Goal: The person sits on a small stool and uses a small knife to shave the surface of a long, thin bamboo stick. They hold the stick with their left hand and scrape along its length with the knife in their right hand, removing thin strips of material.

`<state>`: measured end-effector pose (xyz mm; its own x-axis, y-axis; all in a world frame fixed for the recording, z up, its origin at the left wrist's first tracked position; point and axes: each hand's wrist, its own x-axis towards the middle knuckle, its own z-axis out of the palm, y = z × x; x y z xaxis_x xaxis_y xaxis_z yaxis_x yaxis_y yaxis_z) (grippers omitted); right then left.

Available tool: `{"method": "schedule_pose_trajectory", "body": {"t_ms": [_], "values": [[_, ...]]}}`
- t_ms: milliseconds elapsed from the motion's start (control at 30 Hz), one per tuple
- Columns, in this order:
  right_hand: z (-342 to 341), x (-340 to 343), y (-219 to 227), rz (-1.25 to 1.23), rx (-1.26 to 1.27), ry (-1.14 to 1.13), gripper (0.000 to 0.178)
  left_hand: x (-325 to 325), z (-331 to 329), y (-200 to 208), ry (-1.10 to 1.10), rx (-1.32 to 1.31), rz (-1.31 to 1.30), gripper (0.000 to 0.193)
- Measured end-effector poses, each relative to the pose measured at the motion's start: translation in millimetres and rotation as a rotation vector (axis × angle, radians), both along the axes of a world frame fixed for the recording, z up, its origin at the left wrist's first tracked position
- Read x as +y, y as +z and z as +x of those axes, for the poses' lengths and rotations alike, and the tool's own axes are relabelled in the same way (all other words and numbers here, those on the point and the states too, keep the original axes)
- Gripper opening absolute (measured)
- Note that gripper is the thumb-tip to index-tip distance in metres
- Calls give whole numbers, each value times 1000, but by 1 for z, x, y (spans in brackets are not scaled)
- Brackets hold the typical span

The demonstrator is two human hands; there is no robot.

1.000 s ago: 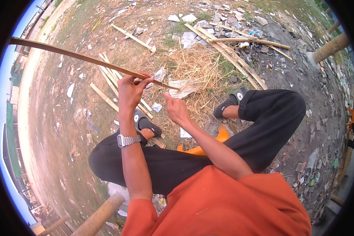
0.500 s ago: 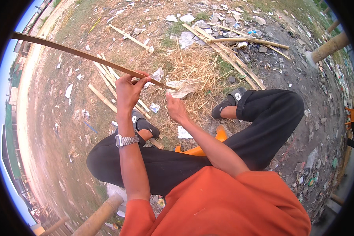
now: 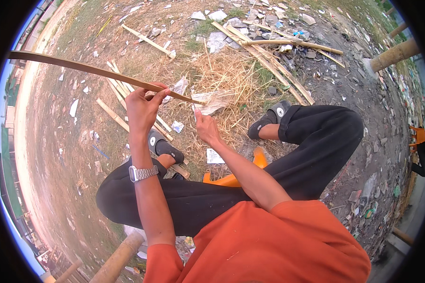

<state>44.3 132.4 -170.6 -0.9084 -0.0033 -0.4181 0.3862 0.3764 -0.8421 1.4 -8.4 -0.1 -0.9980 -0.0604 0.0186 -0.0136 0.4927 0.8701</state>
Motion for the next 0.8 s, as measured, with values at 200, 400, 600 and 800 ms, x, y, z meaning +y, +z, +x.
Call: {"method": "schedule_pose_trajectory", "body": {"t_ms": [200,400,600,800], "values": [[-13,-2,-44,87,-70,-68,75,0,-5,-7,-23,49,52,14],[-11,5,-113,249,-58,-194,77,13,-5,4,-14,24,7,12],[-16,6,-97,93,-166,-98,71,7,-6,4,23,-11,12,11],[-31,10,-85,101,-160,-3,77,-3,-5,-7,63,4,54,12]]}}
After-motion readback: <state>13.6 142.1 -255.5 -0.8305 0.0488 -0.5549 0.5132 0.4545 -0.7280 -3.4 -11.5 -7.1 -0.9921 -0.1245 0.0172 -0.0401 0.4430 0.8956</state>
